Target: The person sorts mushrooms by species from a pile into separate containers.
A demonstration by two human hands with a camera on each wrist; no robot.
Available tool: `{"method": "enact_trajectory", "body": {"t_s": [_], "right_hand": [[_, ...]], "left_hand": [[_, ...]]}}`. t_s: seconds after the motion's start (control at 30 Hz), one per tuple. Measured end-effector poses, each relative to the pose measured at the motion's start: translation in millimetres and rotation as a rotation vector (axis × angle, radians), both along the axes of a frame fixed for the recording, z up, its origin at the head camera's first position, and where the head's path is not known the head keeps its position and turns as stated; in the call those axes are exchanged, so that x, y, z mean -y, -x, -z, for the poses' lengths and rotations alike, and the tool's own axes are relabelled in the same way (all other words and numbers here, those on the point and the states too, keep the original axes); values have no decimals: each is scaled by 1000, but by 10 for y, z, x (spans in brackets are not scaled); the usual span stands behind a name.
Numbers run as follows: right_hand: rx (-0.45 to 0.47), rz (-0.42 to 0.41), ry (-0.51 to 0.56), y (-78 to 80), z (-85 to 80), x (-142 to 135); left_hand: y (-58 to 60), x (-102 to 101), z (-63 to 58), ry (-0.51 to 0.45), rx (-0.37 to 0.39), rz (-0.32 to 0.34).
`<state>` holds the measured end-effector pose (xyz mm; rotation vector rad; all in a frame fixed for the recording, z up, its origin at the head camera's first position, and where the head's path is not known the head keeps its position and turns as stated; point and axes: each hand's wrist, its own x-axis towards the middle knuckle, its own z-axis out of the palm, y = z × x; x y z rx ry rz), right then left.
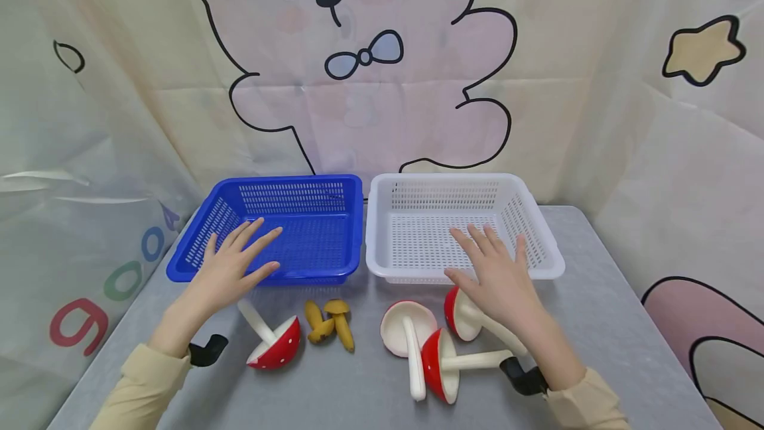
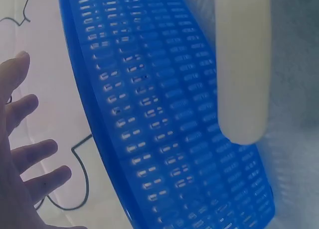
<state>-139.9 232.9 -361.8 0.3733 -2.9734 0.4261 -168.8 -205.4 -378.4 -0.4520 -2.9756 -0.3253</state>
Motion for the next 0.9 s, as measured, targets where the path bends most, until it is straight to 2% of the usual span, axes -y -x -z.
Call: {"method": "enact_trajectory", "body": {"t_s": [0.2,0.47,0.67,0.9], "right_hand": [[-30,-13,15,-61,-15,73],[-124,-105,54,-112,41,116],[-125,-163,63,-122,39,169],[-127,-159,51,-148,68,234]], "left_hand": [[-45,80,22,-36,-7,-17],[-89,196,69,-84,-5,-48],[-126,270,110,-109,-21,-62],[-177,355,166,-130,-83,-85]]}}
